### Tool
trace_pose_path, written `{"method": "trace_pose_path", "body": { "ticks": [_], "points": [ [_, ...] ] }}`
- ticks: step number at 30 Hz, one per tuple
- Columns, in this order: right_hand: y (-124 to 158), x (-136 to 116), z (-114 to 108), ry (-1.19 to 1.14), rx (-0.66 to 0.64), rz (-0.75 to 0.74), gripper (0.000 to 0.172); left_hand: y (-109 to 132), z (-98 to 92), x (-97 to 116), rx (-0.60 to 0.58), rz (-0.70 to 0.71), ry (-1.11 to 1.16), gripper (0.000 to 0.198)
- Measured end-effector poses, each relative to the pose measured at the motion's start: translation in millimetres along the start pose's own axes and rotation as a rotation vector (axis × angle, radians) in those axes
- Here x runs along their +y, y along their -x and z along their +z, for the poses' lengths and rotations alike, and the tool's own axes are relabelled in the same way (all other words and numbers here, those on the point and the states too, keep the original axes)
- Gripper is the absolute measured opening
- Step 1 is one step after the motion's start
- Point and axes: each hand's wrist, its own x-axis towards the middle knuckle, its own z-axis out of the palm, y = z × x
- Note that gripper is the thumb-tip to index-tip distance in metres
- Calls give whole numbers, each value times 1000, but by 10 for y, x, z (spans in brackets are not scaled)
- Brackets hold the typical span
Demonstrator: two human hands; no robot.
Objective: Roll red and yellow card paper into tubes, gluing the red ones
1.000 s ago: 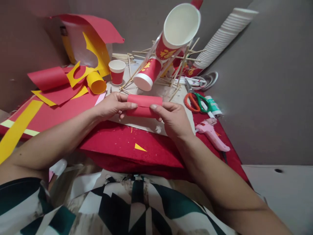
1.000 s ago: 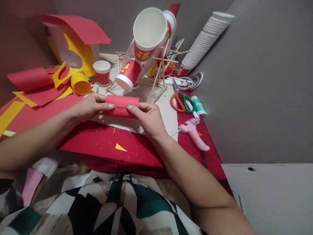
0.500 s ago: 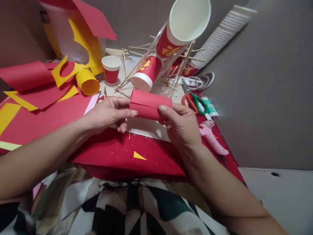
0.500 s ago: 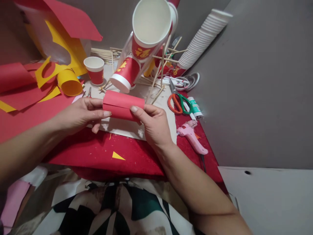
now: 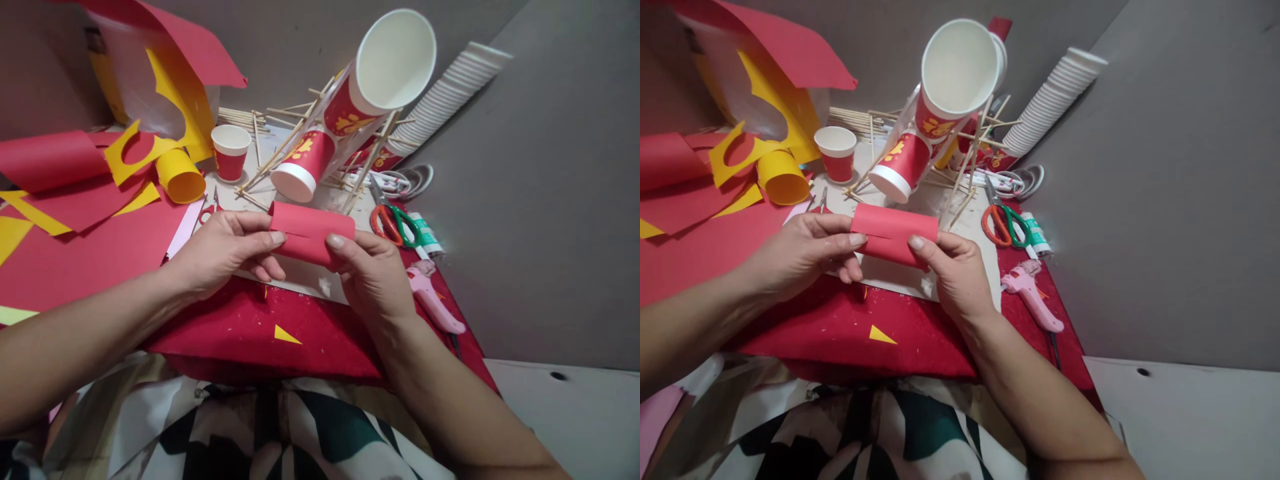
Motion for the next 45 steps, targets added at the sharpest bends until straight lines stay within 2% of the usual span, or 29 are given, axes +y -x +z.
{"method": "trace_pose_path", "body": {
  "ticks": [9, 15, 19, 22, 27, 33, 39, 45],
  "points": [
    [16, -14, -9, 45, 32, 5, 17, -8, -16, 31, 17, -83, -77, 14],
    [41, -29, -7, 87, 27, -35, 16, -2, 13, 57, 46, 7, -16, 16],
    [77, -53, 15, 153, 18, -75, 22, -7, 29, 74, 115, -1, -55, 24],
    [93, -80, 13, 200, 6, -112, 23, -26, 8, 69, 121, -12, -103, 22],
    [74, -147, -16, 170, 74, -212, 43, -81, -56, 76, 115, -5, -20, 22],
    [86, -177, -12, 150, 102, -252, 40, -157, -158, 86, 120, -26, 65, 21],
    [142, -232, 30, 166, 29, -314, 33, -185, -202, 86, 98, -23, 90, 28],
    [177, -330, 77, 232, 3, -328, 35, -185, -199, 74, 128, -17, 50, 28]
  ]
}}
